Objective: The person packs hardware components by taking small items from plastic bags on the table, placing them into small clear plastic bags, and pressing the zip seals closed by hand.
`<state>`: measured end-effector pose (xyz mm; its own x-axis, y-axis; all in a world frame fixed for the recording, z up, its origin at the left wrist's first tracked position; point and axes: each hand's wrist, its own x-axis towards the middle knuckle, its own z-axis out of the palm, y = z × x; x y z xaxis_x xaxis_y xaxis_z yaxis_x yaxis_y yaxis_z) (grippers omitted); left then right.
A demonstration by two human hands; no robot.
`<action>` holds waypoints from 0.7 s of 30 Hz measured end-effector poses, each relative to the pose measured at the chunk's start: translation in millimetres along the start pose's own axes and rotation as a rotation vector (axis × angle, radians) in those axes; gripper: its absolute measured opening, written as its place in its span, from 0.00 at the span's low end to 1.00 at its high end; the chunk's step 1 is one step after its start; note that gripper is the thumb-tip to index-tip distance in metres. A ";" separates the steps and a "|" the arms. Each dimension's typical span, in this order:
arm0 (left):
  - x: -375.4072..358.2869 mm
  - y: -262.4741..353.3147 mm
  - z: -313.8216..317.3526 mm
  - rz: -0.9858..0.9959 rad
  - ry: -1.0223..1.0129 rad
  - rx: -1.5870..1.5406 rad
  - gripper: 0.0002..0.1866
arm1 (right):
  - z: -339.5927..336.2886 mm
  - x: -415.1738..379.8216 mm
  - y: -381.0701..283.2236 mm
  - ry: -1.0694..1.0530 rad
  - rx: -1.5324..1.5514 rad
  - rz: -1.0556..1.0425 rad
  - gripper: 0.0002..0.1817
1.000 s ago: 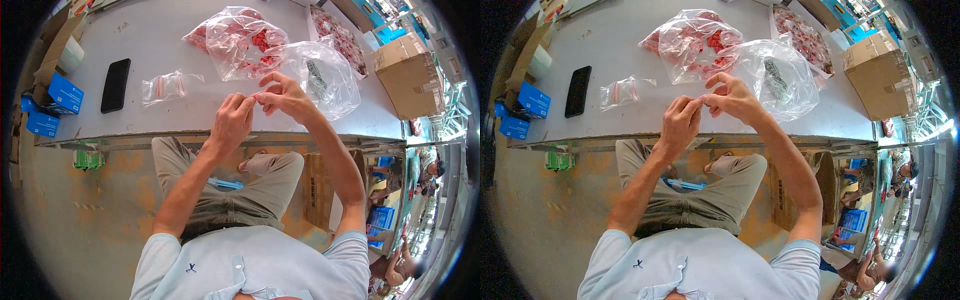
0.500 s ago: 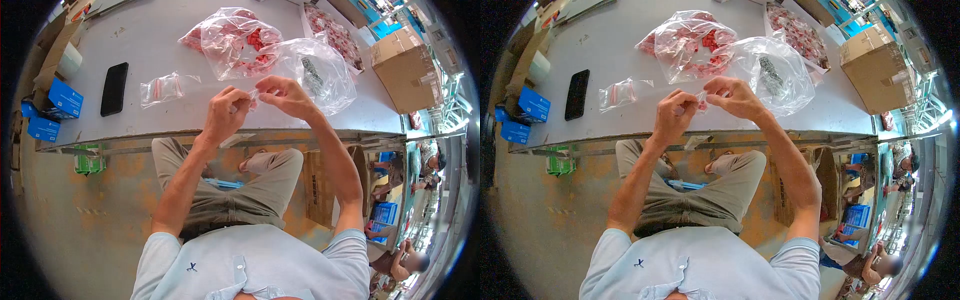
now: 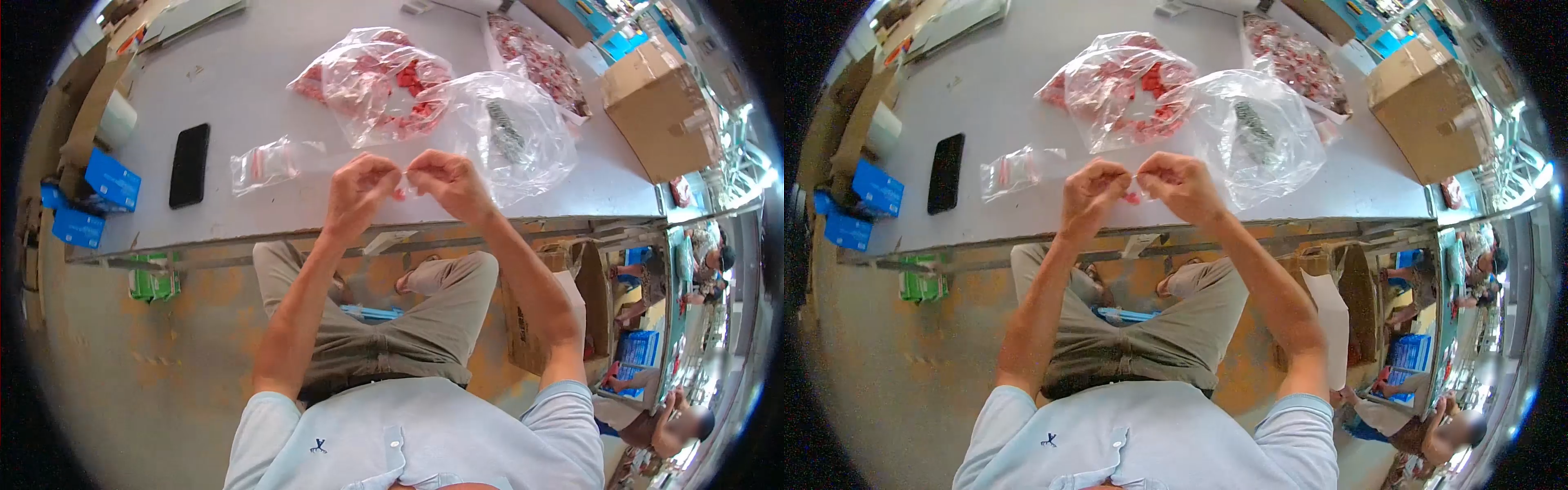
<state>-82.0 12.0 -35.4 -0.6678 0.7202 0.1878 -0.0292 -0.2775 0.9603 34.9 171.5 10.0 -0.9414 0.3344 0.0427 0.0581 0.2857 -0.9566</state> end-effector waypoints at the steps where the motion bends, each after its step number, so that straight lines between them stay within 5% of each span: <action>1: -0.2 1.8 1.8 0.010 -0.024 -0.011 0.05 | 0.7 -0.4 -0.2 -0.001 -0.001 0.013 0.06; 10: -1.7 -5.5 -1.9 0.054 -0.091 0.074 0.01 | 0.7 -7.5 -4.6 -0.074 0.021 0.021 0.05; 15: -3.3 7.1 -0.6 -0.057 -0.019 0.025 0.01 | -1.8 -15.2 -7.9 0.063 -0.021 -0.057 0.05; 21: -4.8 -9.4 -7.7 -0.006 -0.150 0.083 0.03 | -12.3 -25.0 -24.1 -0.072 -0.161 -0.068 0.08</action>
<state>-84.2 6.3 -46.9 -0.5494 0.8100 0.2052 0.0331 -0.2242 0.9740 61.1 167.3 35.5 -0.9661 0.2459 0.0791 0.0408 0.4476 -0.8933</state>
